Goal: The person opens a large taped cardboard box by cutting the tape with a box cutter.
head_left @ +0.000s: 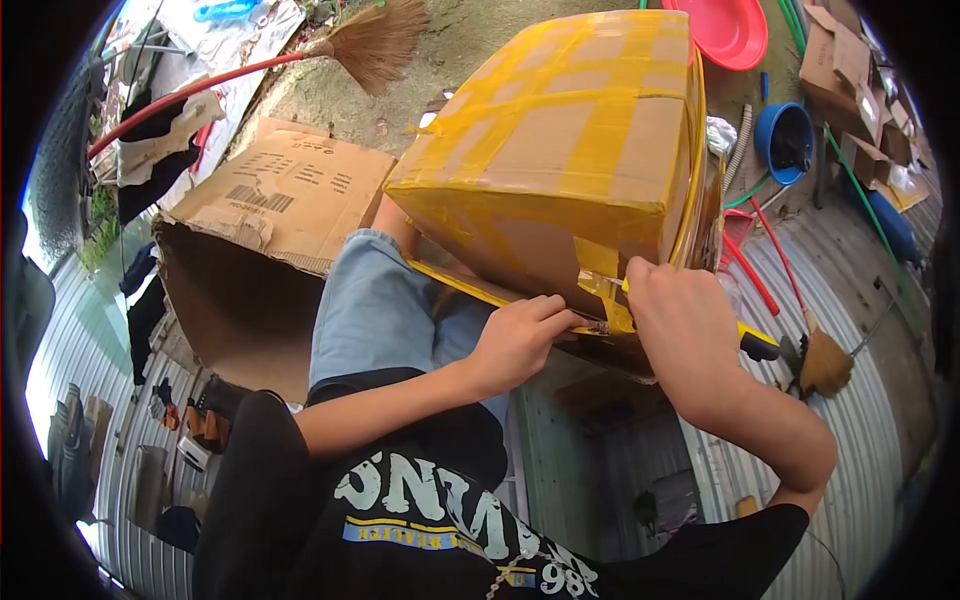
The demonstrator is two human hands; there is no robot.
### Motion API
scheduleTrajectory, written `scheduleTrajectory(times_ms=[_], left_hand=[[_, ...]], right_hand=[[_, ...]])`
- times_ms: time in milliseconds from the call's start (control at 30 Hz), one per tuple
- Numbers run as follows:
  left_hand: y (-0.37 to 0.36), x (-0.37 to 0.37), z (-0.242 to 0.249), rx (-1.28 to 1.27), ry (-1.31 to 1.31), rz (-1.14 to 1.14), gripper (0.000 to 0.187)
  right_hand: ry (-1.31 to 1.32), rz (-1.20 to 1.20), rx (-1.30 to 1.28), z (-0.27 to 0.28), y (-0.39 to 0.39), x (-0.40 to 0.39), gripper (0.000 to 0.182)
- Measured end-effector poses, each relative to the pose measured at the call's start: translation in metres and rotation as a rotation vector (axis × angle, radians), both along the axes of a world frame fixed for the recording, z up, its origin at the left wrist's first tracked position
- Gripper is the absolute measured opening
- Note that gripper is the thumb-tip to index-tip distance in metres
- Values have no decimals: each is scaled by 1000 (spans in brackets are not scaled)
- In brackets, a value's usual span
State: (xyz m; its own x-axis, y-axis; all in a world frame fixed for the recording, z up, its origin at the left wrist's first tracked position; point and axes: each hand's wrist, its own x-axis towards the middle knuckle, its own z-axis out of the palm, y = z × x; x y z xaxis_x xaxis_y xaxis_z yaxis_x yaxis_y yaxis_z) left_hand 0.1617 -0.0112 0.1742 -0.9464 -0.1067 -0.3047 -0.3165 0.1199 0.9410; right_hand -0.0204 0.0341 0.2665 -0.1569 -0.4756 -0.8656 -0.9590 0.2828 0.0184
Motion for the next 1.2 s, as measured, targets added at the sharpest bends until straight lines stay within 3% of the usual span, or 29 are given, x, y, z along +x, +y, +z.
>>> scheduleTrajectory(times_ms=[67, 133, 200, 233, 267, 333, 433, 500, 600, 667, 733, 833, 900, 933, 1000, 1033, 1100, 1167, 1200], left_hand=[[2, 11, 9, -109, 55, -186, 22], [-1, 25, 11, -95, 54, -182, 24], [0, 27, 11, -71, 34, -201, 26], [-2, 23, 8, -92, 63, -221, 26], [-5, 13, 0, -142, 107, -218, 26], [-7, 8, -7, -177, 143, -190, 26], [-22, -1, -11, -222, 146, -168, 25], [-24, -2, -13, -205, 154, -82, 24], [-22, -1, -11, -174, 116, -79, 23], [-23, -4, -15, -164, 122, -100, 22], [-29, -11, -17, -159, 137, -128, 21], [-42, -23, -30, -53, 72, -216, 14], [-48, -35, -69, 425, -122, -125, 15], [-57, -55, -76, 1114, -512, 17, 35], [-62, -101, -85, 545, -481, -299, 49], [-61, -125, -77, 530, -470, -342, 49], [-52, -161, -61, 495, -632, -692, 48], [-31, -171, -90, 460, -690, -850, 49], [-25, -174, -101, 440, -755, -975, 50]], right_hand=[[102, 39, 196, -2, 25, -8, 13], [114, 63, 134, 10, 42, -22, 15], [38, -161, -175, 49, 42, -21, 17], [-36, -306, -299, 45, 44, -25, 22], [-25, -302, -295, 34, 47, -32, 22], [-38, -684, -487, 3, 64, -39, 26], [-70, -868, -446, -61, 101, -50, 29], [-257, -1658, -217, -95, 112, -47, 30], [-294, -1847, -263, -123, 106, -37, 32], [-295, -1864, -266, -132, 104, -35, 31], [-225, -1722, -388, -146, 111, -26, 30], [-252, -1877, -497, -157, 119, -19, 26], [-236, -1969, -650, -160, 119, -11, 22], [-213, -2002, -680, -163, 117, -6, 22], [-175, -2036, -815, -171, 115, 5, 19], [-193, -2066, -858, -172, 111, 10, 18], [-273, -2154, -809, -167, 113, 10, 27], [-331, -2195, -803, -169, 124, 3, 30], [103, -1908, -737, -173, 135, 0, 32]])
